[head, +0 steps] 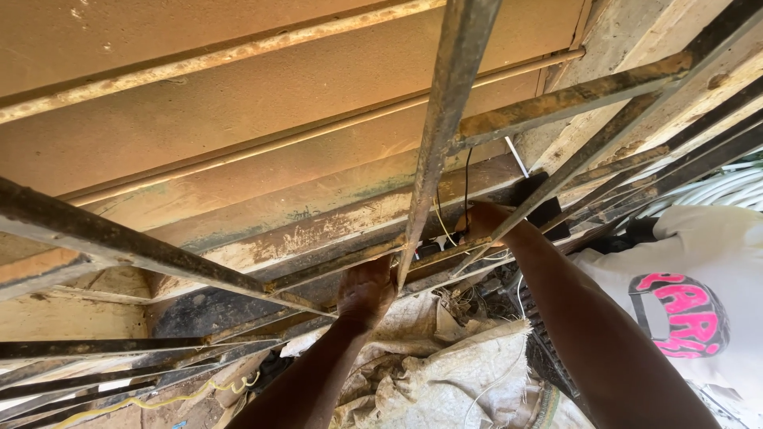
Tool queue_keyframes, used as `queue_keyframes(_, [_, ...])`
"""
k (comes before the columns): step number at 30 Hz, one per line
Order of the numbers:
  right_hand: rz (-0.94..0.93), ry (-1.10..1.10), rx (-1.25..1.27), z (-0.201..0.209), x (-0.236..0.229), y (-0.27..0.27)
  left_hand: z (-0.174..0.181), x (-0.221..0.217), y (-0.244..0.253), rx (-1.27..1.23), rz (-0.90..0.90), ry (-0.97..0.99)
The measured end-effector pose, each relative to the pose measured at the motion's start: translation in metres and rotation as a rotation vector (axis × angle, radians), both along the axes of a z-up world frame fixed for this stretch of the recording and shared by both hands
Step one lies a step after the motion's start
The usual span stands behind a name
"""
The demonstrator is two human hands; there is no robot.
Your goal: Repairing an electrical plug on an extension cord using a screwdriver at a workbench.
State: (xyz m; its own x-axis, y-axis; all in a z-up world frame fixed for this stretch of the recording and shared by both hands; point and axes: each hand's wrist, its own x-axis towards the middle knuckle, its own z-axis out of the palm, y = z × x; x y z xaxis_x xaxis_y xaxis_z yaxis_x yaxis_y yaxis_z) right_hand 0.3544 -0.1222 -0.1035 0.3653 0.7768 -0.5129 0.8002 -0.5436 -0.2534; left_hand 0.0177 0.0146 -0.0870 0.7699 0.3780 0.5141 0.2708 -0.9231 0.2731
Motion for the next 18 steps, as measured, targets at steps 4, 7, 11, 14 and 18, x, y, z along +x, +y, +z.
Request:
queue_keyframes(4, [0.145, -0.092, -0.135, -0.009, 0.007, -0.002, 0.014, 0.0, -0.001, 0.007, 0.003, -0.014])
queue_keyframes(7, [0.182, -0.161, -0.206, -0.047, 0.025, 0.001, 0.025, 0.0, -0.004, -0.014, 0.004, -0.006])
queue_keyframes(11, [0.269, -0.275, -0.231, 0.007, -0.009, 0.013, 0.042, 0.003, -0.005, -0.032, -0.016, 0.011])
queue_keyframes(14, [-0.045, -0.069, -0.466, 0.006, -0.015, 0.029, 0.054, -0.002, -0.007, -0.009, -0.016, 0.05])
queue_keyframes(18, [-0.225, -0.061, -0.31, 0.067, -0.041, 0.005, 0.052, 0.003, -0.005, -0.005, -0.034, 0.004])
